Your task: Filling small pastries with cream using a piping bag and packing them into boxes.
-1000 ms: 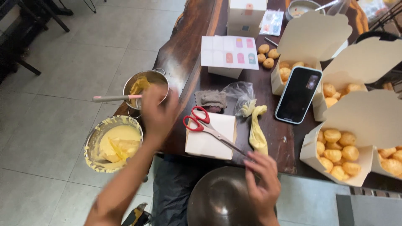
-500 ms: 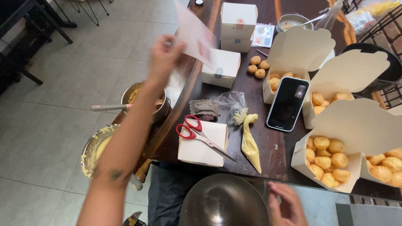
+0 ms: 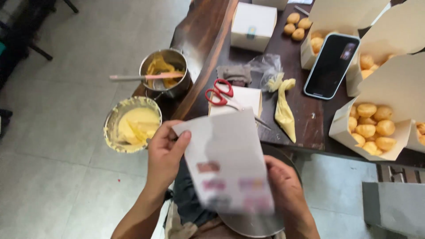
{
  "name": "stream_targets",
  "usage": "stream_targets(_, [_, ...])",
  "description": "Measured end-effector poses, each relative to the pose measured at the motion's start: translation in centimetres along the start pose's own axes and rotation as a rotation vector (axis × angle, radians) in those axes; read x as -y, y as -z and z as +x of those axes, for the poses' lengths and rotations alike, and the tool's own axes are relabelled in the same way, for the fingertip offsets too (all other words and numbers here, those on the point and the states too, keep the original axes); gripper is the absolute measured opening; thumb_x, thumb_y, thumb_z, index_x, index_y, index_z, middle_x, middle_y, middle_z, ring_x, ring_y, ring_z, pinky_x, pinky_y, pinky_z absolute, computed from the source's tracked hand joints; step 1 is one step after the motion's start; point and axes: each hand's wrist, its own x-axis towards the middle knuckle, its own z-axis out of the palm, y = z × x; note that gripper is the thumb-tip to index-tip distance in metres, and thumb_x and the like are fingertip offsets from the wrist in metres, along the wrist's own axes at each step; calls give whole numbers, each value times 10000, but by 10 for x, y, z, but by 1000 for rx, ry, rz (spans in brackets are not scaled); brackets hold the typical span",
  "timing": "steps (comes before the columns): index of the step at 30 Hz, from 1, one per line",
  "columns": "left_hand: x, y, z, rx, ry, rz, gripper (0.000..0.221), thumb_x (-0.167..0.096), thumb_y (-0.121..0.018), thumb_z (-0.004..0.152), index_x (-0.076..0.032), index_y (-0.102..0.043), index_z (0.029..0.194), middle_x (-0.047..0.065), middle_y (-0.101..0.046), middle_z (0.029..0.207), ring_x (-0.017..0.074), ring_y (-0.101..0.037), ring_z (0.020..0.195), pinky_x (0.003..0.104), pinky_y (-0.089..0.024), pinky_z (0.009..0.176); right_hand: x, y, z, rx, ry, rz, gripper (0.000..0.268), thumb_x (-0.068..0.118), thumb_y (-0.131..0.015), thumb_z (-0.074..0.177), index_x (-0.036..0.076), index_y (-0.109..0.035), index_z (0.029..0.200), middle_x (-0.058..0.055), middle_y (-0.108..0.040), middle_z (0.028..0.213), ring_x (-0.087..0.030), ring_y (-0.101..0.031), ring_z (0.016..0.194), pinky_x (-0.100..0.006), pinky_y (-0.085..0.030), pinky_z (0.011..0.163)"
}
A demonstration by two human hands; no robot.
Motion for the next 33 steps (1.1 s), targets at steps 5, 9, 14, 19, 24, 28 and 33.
stream_targets(5, [35, -14, -11, 93, 137, -194, 346, -108, -634, 963, -5, -572, 1287, 68, -573, 920, 99, -555, 699, 200, -489, 573, 8, 0, -5, -270, 101, -279, 378, 70, -713, 858, -64, -703, 1211, -176, -755, 934, -171, -648, 676, -252, -533, 598])
stream_targets(9, [45, -25, -29, 338, 443, -416, 819, -252, -839, 710, 22, -516, 1411, 216, -613, 1173, 327, -676, 1025, 471, -648, 889, 9, -6, -6, -374, 234, -199, 371, 80, -706, 892, -83, -651, 1221, -185, -724, 897, -163, -671, 682, -234, -582, 614])
stream_targets(14, [24, -39, -44, 290, 362, -218, 348, -83, -735, 870, 78, -653, 1168, 200, -787, 1035, 196, -750, 811, 282, -643, 723, 25, -26, -8, -380, 53, -330, 558, -25, -671, 821, -58, -573, 1370, -246, -733, 1096, -234, -688, 827, -281, -563, 682])
stream_targets(19, [26, -44, -46, 492, 428, -247, 474, -32, -709, 887, 75, -550, 1320, 231, -761, 1063, 272, -781, 751, 300, -677, 666, 24, -5, -14, -358, 7, -114, 1011, -119, -688, 569, 6, -401, 1530, -297, -615, 1315, -405, -625, 1126, -479, -493, 988])
stream_targets(24, [25, -58, -58, 256, -30, 208, 793, -10, -793, 795, -88, -356, 1452, 156, -633, 1231, 227, -723, 964, 346, -640, 814, 15, -10, -20, -447, -57, -138, 467, -58, -750, 750, -174, -584, 1171, -295, -722, 933, -294, -693, 661, -316, -570, 566])
stream_targets(28, [18, -71, -69, 94, -446, 647, 349, -154, -820, 827, -130, -720, 1161, 138, -512, 1282, 315, -548, 1180, 405, -536, 1006, -5, 4, -25, -465, 43, -62, 441, -29, -720, 813, -153, -569, 1208, -270, -707, 981, -253, -684, 714, -292, -568, 605])
stream_targets(33, [10, -77, -68, 211, -431, 560, 450, -213, -908, 711, -42, -767, 1102, 101, -665, 1148, 279, -645, 1124, 414, -543, 1013, -4, 5, -35, -443, 5, -67, 664, -133, -735, 643, -148, -556, 1283, -321, -712, 1043, -351, -700, 773, -365, -581, 654])
